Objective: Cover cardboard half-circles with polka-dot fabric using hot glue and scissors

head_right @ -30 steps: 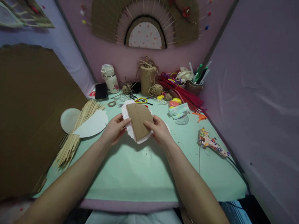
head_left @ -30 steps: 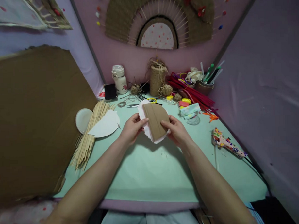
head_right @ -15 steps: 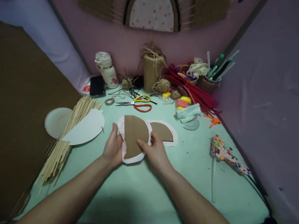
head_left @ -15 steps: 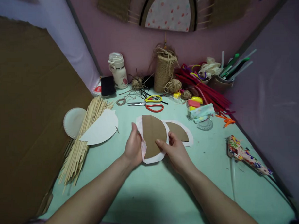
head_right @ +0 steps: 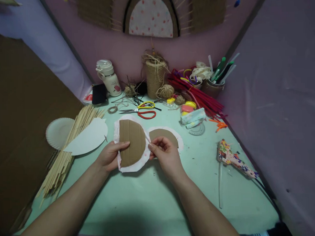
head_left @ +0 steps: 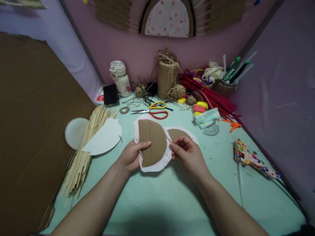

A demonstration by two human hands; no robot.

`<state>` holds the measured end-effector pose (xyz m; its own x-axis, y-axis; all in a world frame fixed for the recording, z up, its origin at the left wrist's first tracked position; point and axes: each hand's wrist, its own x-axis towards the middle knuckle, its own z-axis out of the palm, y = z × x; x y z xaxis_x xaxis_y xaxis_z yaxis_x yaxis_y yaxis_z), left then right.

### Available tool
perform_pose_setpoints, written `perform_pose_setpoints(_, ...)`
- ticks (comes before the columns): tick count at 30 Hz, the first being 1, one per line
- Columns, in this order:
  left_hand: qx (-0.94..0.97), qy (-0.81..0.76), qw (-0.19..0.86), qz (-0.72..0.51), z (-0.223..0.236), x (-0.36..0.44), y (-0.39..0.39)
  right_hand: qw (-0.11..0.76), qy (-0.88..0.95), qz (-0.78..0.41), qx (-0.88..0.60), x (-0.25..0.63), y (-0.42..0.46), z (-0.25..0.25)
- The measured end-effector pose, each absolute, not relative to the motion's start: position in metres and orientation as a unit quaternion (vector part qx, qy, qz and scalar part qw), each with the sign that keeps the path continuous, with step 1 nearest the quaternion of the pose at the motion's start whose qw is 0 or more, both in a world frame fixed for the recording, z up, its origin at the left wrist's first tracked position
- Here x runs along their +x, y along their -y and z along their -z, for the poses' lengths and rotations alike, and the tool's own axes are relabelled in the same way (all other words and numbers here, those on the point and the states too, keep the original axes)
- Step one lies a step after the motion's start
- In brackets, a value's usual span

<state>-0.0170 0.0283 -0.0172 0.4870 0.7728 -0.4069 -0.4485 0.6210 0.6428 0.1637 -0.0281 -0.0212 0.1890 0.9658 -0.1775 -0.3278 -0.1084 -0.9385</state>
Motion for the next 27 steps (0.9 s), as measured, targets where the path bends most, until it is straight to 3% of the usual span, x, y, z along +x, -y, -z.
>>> perform_pose_setpoints(5,0.244,-0.338,0.829,-0.373,0.017,-0.025,-0.026,0.603,0.283,-0.580,-0.468,0.166,0.030,0.017)
perform_pose_setpoints(10,0.272,-0.304,0.862,-0.300,0.017,-0.020,-0.015,0.526,0.303,-0.731,-0.312,0.164,0.035,0.008)
perform_pose_setpoints(13,0.268,-0.315,0.857,-0.308,0.018,-0.014,-0.012,0.535,0.259,-0.760,-0.263,0.164,0.033,0.007)
perform_pose_setpoints(17,0.228,-0.340,0.837,-0.363,0.018,-0.011,-0.012,0.594,0.167,-0.710,-0.338,0.162,0.022,0.019)
perform_pose_setpoints(27,0.237,-0.353,0.830,-0.361,0.016,0.011,0.009,0.589,0.167,-0.585,-0.532,0.145,0.029,0.027)
